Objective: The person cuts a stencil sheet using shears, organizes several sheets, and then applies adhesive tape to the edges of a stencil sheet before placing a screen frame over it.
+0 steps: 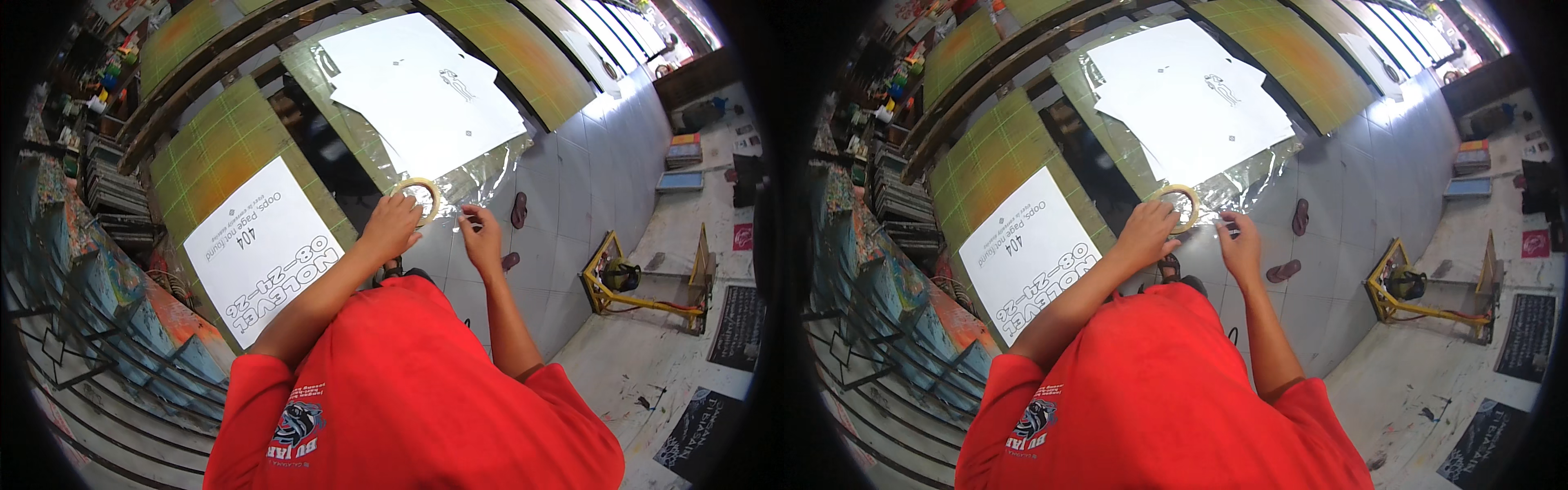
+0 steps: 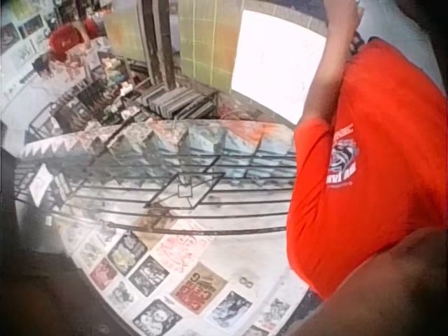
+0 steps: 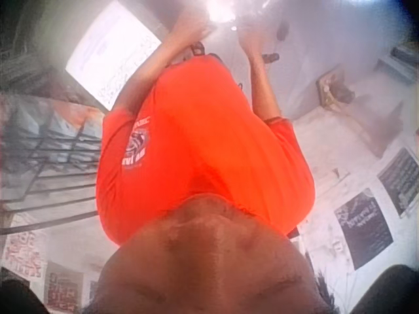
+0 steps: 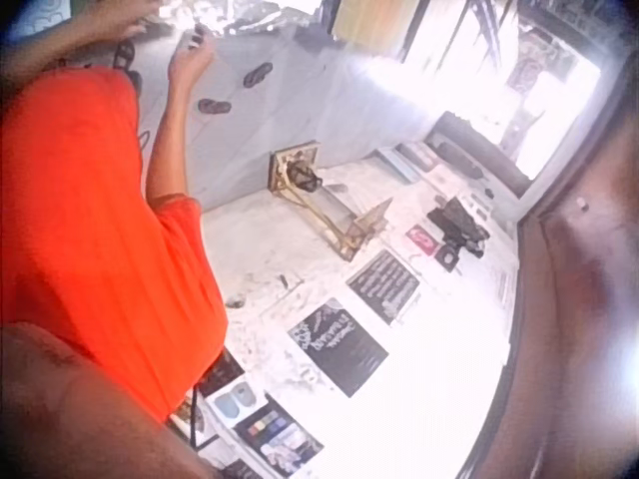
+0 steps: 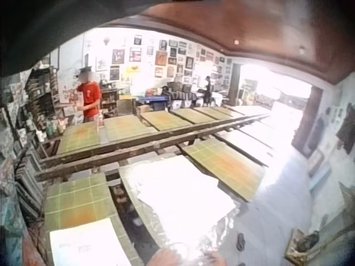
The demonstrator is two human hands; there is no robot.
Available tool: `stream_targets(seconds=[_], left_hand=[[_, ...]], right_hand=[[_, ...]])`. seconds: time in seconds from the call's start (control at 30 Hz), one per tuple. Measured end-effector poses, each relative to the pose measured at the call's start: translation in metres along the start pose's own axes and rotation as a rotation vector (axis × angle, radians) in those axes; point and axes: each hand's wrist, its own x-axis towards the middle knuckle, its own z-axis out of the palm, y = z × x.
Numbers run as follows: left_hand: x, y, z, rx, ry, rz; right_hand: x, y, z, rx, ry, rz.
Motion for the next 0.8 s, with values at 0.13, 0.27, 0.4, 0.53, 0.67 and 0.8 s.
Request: stream_targets(seconds=[0.13, 0.27, 0.4, 0.53, 0.67, 0.8], left_hand=[[0.002, -0.005, 0.009, 0.018, -0.019, 0.013], [0.003, -0.003, 0.001, -0.116, 0.020, -0.025], [-0.001, -0.003, -0.010, -0.288, 0.149, -0.109], [-0.005, -0.001, -0.035, -0.387, 0.161, -0.142], [-0.014, -0.002, -0.057, -0.404, 0.183, -0.126], [-0.024, -0.005, -0.074, -0.373, 0.220, -0.106]], right_hand=[[-0.002, -0.006, 0.005, -0.108, -0.045, -0.133], [0.008, -0.007, 0.002, -0.036, -0.090, -0.142], [0.020, -0.014, -0.004, 0.061, -0.137, -0.143], [0.037, -0.014, -0.002, 0.294, -0.263, -0.056], [0.056, -0.047, -0.006, 0.629, -0.455, 0.098], [0.068, -0.073, 0.001, 0.707, -0.625, 0.017]])
